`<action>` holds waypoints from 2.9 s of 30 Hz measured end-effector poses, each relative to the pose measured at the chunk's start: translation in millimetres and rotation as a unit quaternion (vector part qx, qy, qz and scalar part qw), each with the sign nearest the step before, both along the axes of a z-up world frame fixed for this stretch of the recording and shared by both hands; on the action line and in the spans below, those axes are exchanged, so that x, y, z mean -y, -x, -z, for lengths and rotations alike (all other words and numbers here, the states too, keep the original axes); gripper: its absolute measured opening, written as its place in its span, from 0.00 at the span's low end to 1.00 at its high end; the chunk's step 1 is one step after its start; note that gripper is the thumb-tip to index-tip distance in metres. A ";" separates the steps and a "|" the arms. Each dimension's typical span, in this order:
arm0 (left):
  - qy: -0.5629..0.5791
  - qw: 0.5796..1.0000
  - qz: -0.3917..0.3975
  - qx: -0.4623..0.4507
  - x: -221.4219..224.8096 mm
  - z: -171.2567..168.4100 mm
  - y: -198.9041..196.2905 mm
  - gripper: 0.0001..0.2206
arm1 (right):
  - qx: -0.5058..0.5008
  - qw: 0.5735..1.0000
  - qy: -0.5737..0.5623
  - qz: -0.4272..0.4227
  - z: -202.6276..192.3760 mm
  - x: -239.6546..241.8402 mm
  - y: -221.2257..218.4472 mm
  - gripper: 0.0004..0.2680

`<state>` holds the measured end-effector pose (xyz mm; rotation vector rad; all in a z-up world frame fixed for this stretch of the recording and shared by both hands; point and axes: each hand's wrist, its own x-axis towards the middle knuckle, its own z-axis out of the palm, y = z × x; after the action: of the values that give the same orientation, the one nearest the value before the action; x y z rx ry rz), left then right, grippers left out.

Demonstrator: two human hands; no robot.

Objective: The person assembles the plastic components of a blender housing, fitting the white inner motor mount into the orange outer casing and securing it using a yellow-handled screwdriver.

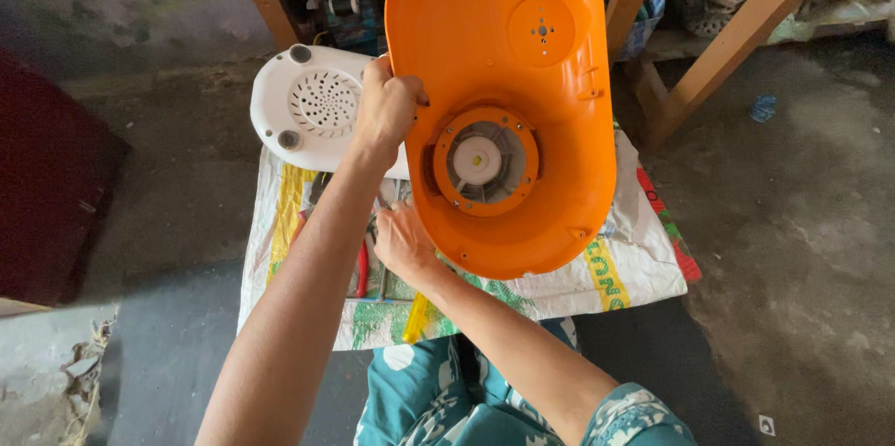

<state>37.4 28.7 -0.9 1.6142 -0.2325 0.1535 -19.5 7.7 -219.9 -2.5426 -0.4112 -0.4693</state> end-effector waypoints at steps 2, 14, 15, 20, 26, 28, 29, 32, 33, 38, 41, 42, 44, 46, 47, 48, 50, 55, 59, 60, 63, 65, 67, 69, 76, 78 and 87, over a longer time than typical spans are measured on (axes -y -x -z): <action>0.010 1.000 0.004 0.002 -1.1 1.8 1.3 0.12 | 0.035 0.998 -0.029 0.032 3.9 -4.8 -2.1 0.06; 0.011 1.000 0.019 -0.003 -1.6 -0.2 9.9 0.11 | 0.007 0.999 -0.018 0.047 4.4 -13.0 -1.5 0.05; 0.009 1.000 0.018 -0.004 -3.0 -0.8 9.7 0.11 | -0.005 0.998 -0.043 0.052 4.3 -14.7 -2.6 0.05; 0.025 1.000 0.017 -0.005 -4.9 1.0 10.2 0.10 | -0.014 0.997 -0.058 0.049 -1.2 -16.0 2.7 0.06; 0.005 1.000 0.003 -0.002 -3.5 -2.4 7.7 0.10 | 0.052 0.989 -0.135 -0.025 -22.4 15.1 51.8 0.05; 0.001 1.000 0.006 0.017 -0.6 -3.0 5.3 0.10 | 0.023 0.991 -0.098 -0.090 -44.3 29.4 89.4 0.04; 0.010 1.000 0.015 0.013 0.4 -3.4 5.3 0.10 | -0.006 0.984 -0.109 -0.143 -59.0 37.7 114.5 0.04; 0.020 0.999 0.024 0.008 0.3 -6.7 3.7 0.10 | -0.065 0.946 -0.141 -0.284 -121.1 70.6 182.2 0.04; 0.012 1.000 0.013 0.011 0.6 -6.3 4.7 0.10 | -0.025 0.940 -0.145 -0.308 -143.6 85.0 199.3 0.05; 0.019 1.000 0.001 -0.006 0.2 -4.1 3.5 0.11 | -0.005 0.965 -0.135 -0.223 -219.2 161.9 177.3 0.08; 0.023 1.000 -0.011 0.012 5.4 0.1 -1.4 0.10 | -0.039 0.989 -0.015 -0.145 -224.0 191.9 88.3 0.06; 0.015 1.000 -0.018 0.009 6.2 0.6 -3.4 0.10 | -0.119 0.988 0.021 -0.095 -217.2 199.1 64.4 0.08; 0.012 1.000 -0.021 0.010 6.0 -0.5 -8.8 0.10 | -0.068 0.984 0.121 -0.112 -193.0 211.3 32.1 0.06; 0.026 0.999 -0.019 0.009 6.0 1.2 -8.6 0.11 | -0.124 0.977 0.141 -0.096 -173.4 217.6 9.3 0.06; 0.024 0.999 -0.026 0.009 6.3 1.7 -9.0 0.11 | -0.153 0.973 0.151 -0.089 -166.6 219.2 2.1 0.06; 0.023 0.999 -0.033 0.008 7.1 1.3 -10.1 0.11 | -0.154 0.970 0.171 -0.074 -162.6 220.3 -3.6 0.06; 0.017 0.999 -0.042 0.003 5.6 1.9 -9.0 0.11 | -0.160 0.964 0.210 -0.042 -158.1 220.4 -8.5 0.05; 0.038 0.998 -0.042 0.000 7.7 0.0 -7.2 0.13 | -0.134 0.956 0.257 -0.044 -157.8 219.3 -5.9 0.06; 0.015 0.998 -0.058 -0.011 8.2 -0.4 -8.9 0.15 | -0.127 0.951 0.280 -0.034 -163.1 218.7 -2.9 0.06; 0.008 0.998 -0.061 -0.010 8.0 -0.1 -8.1 0.15 | -0.131 0.952 0.276 -0.038 -163.7 218.6 -2.9 0.06; 0.007 0.998 -0.064 -0.008 7.9 -2.8 -5.5 0.15 | -0.145 0.953 0.262 -0.041 -167.0 218.1 -4.6 0.07; 0.007 0.998 -0.061 -0.012 8.9 -4.6 -3.0 0.15 | -0.163 0.952 0.257 -0.041 -167.4 217.8 -4.5 0.06; 0.001 0.998 -0.055 -0.020 8.9 -5.7 -0.4 0.15 | -0.156 0.955 0.249 -0.038 -167.8 218.6 -3.6 0.06; 0.001 0.998 -0.052 -0.017 8.9 -7.1 2.1 0.15 | -0.155 0.956 0.245 -0.042 -168.7 218.4 -3.1 0.05; -0.017 0.997 -0.078 -0.014 11.3 -12.8 9.7 0.16 | -0.141 0.960 0.236 -0.052 -160.6 220.6 -3.9 0.05; -0.017 0.997 -0.078 -0.021 11.7 -14.5 11.3 0.17 | -0.132 0.960 0.242 -0.044 -157.7 221.1 -5.3 0.06; -0.006 0.998 -0.069 -0.006 9.5 -8.3 6.4 0.15 | -0.143 0.956 0.250 -0.053 -163.6 217.3 -1.8 0.06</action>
<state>31.0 19.1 7.4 1.6435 -0.1129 0.2481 -17.6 -209.6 -56.3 -2.9915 -0.6141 0.0621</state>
